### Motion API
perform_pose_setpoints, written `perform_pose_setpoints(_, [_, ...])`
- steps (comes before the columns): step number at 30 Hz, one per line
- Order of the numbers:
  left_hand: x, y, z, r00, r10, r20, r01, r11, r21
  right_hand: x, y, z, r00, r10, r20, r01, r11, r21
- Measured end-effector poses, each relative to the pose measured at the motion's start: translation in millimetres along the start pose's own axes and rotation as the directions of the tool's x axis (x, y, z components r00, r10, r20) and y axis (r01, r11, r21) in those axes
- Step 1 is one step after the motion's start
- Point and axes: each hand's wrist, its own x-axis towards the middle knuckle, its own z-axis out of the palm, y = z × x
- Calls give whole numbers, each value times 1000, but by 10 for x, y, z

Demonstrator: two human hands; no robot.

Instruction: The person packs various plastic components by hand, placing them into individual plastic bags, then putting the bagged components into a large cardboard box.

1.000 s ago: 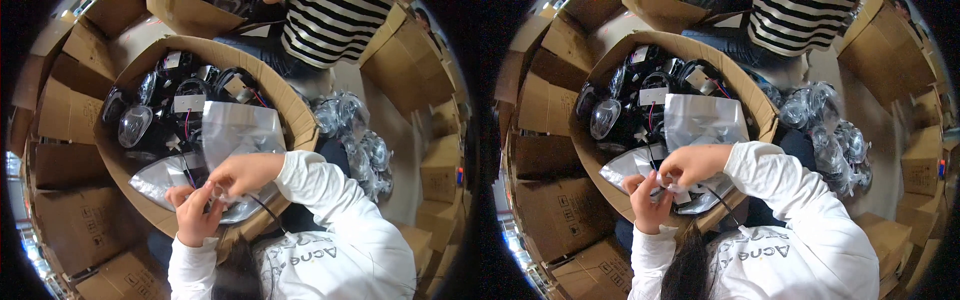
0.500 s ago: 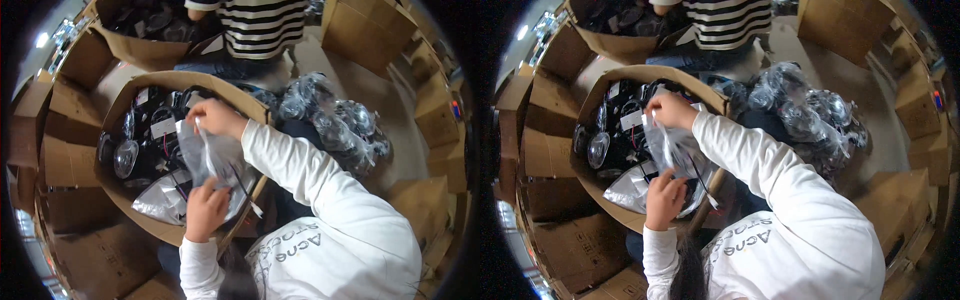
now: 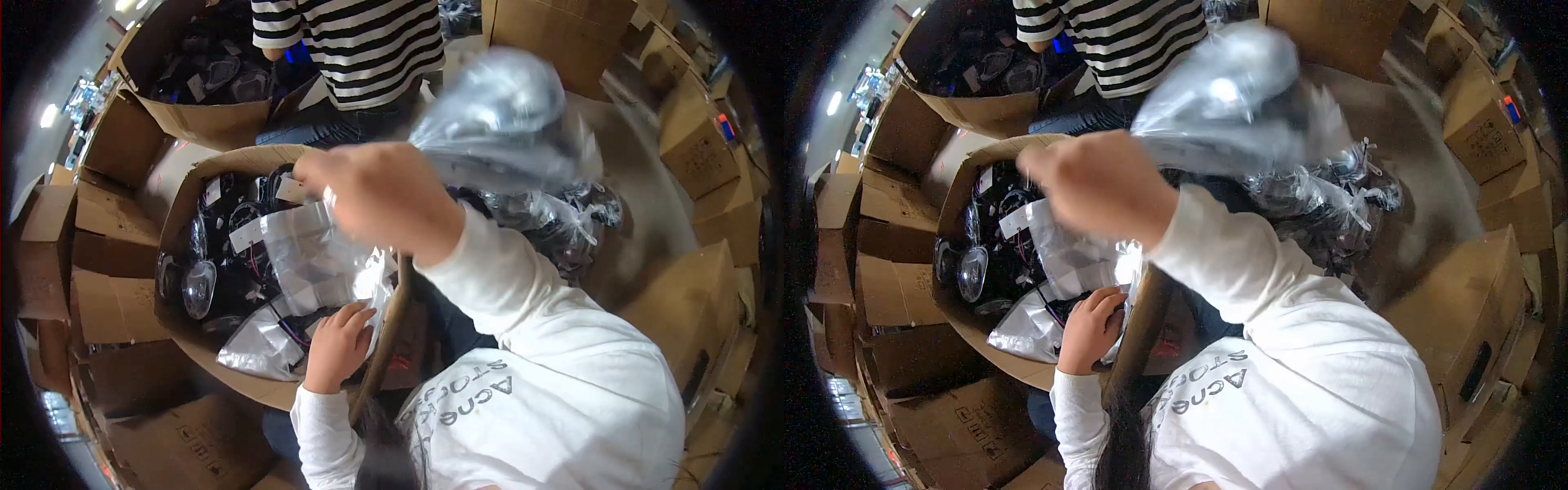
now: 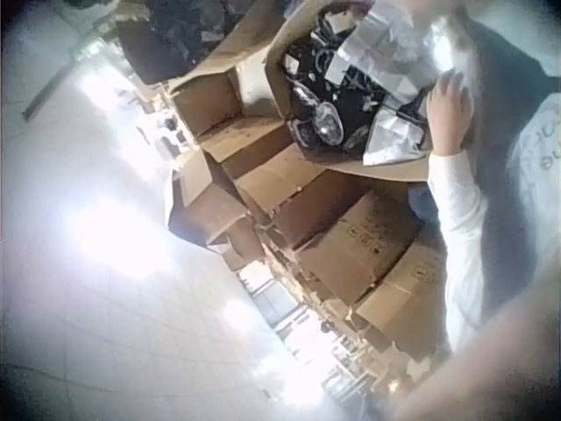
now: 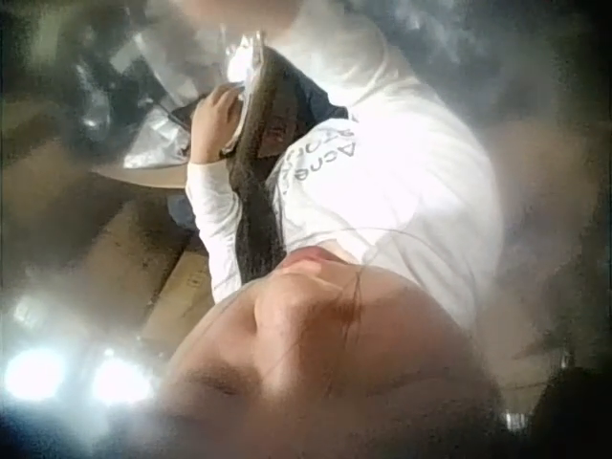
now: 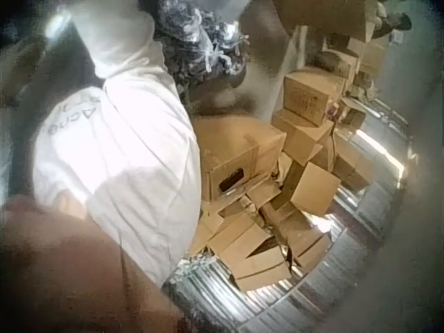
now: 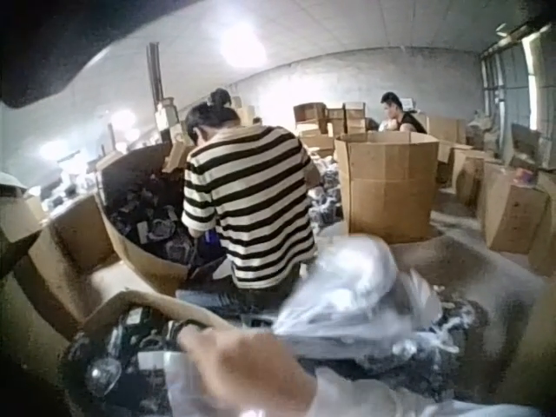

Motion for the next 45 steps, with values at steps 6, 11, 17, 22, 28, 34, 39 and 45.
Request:
perform_pose_setpoints(6, [-61,-189,6,976,-215,-14,216,977,1,-183,1450,458,732,604,316,-472,784,-404])
perform_pose_setpoints(11, [-103,-1077,80,881,-317,-350,354,934,45,-524,2298,1103,425,576,699,-456,803,-384])
perform_pose_setpoints(17, [-212,-1549,364,747,-595,-295,630,776,28,-358,1880,1143,387,581,716,-493,787,-371])
perform_pose_setpoints(22, [-73,-1588,296,585,-771,-251,773,624,-115,-435,1907,1086,413,610,676,-552,758,-347])
perform_pose_setpoints(28, [-16,-1129,-138,553,-696,-458,760,647,-66,-376,1251,550,771,407,490,-275,906,-321])
perform_pose_setpoints(34, [-402,-1141,-336,449,-735,-509,830,553,-66,66,275,722,624,127,771,-189,982,-9])
perform_pose_setpoints(39, [-829,-1363,-758,399,-719,-569,207,675,-709,110,231,1647,385,118,915,-27,993,-117])
perform_pose_setpoints(45, [-988,-1245,-1212,642,-313,-699,-750,-71,-657,-138,99,2232,47,-146,988,-223,963,153])
